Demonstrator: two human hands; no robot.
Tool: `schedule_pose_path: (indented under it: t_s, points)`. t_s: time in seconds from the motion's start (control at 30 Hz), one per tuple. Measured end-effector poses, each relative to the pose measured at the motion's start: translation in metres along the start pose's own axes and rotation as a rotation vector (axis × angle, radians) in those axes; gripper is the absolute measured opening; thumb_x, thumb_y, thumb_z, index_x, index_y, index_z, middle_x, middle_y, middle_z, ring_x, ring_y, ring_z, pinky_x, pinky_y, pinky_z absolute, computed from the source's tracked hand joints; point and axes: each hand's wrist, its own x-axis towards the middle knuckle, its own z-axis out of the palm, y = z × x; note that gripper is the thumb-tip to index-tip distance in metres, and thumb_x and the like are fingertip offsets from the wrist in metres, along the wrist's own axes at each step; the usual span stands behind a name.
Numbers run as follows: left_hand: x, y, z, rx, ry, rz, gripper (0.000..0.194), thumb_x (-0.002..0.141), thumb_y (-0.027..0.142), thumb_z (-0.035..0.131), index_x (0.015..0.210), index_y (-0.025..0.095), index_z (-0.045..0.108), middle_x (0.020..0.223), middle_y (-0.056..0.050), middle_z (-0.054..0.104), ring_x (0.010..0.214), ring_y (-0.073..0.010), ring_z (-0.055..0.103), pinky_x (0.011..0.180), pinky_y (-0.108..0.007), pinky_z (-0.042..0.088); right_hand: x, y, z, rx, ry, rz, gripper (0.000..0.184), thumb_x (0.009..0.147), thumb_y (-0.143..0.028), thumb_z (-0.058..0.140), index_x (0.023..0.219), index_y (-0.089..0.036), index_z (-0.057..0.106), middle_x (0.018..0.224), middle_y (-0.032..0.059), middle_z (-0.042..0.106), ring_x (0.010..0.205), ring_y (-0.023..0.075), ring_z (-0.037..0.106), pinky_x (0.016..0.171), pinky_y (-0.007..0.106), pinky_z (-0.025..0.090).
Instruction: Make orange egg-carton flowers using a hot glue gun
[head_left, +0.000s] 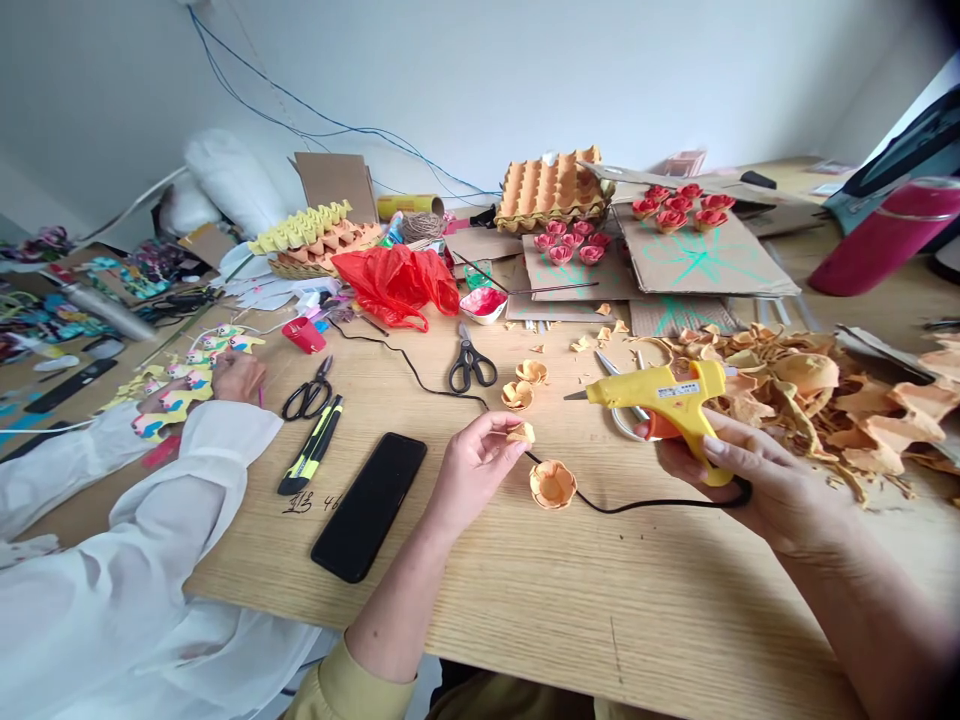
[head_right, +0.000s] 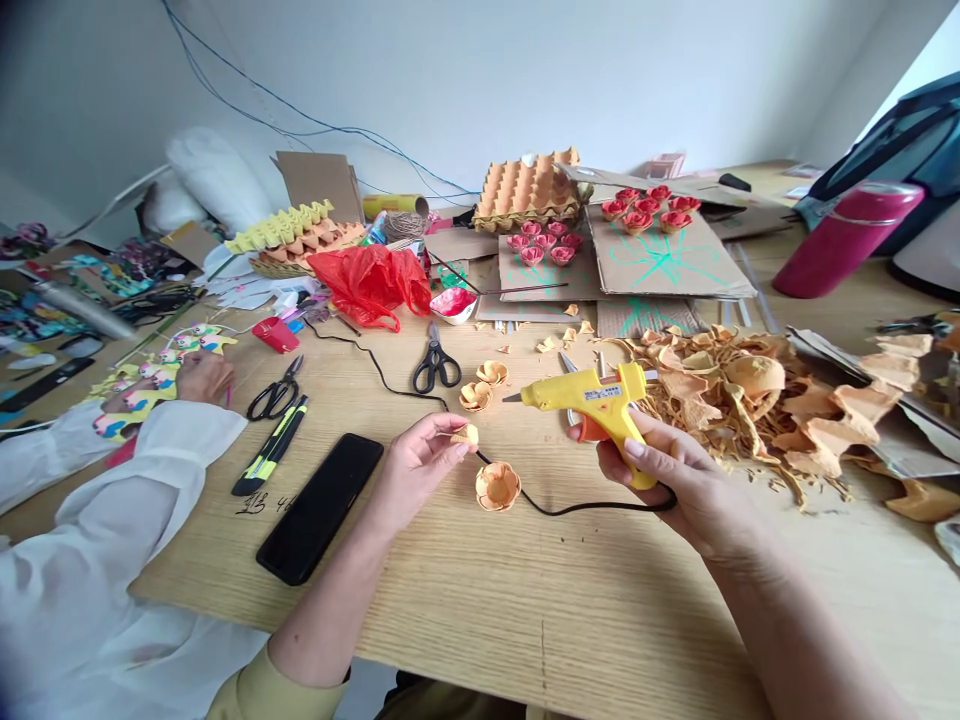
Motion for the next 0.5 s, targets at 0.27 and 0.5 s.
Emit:
schedule_pose_path:
  t_s: [0.27,0.5]
  points:
    - [-0.0024,-0.0035,0.0028,-0.274,-0.104,-0.122,0.038,0.078,0.039,0.084,0.107,0.017,0.072,0.096,-0.007,0.075,0.090,-0.0188,0.073,0.080,-0.029,0.056,-0.0055,0.0051,-0.0006,-0.112,-0.106,-0.038,0.041,0.091,-0.058,0.056,0.102,-0.022,0.071,0.066,0.0027,0.053,0.057,0.0177,0.040,0.053,0.033,0.030]
    - [-0.0023,-0.0032,0.0018,-0.406,-0.116,-0.152,0.040,0.078,0.042,0.085,0.108,0.018,0.074,0.106,-0.007,0.074,0.089,-0.0163,0.072,0.077,-0.026,0.053,-0.0063,0.0088,0.0045,-0.198,0.056,-0.050,0.045,0.094,-0.059,0.051,0.084,-0.021,0.071,0.059,0.0047,0.056,0.055,0.0204,0.045,0.055,0.038,0.039]
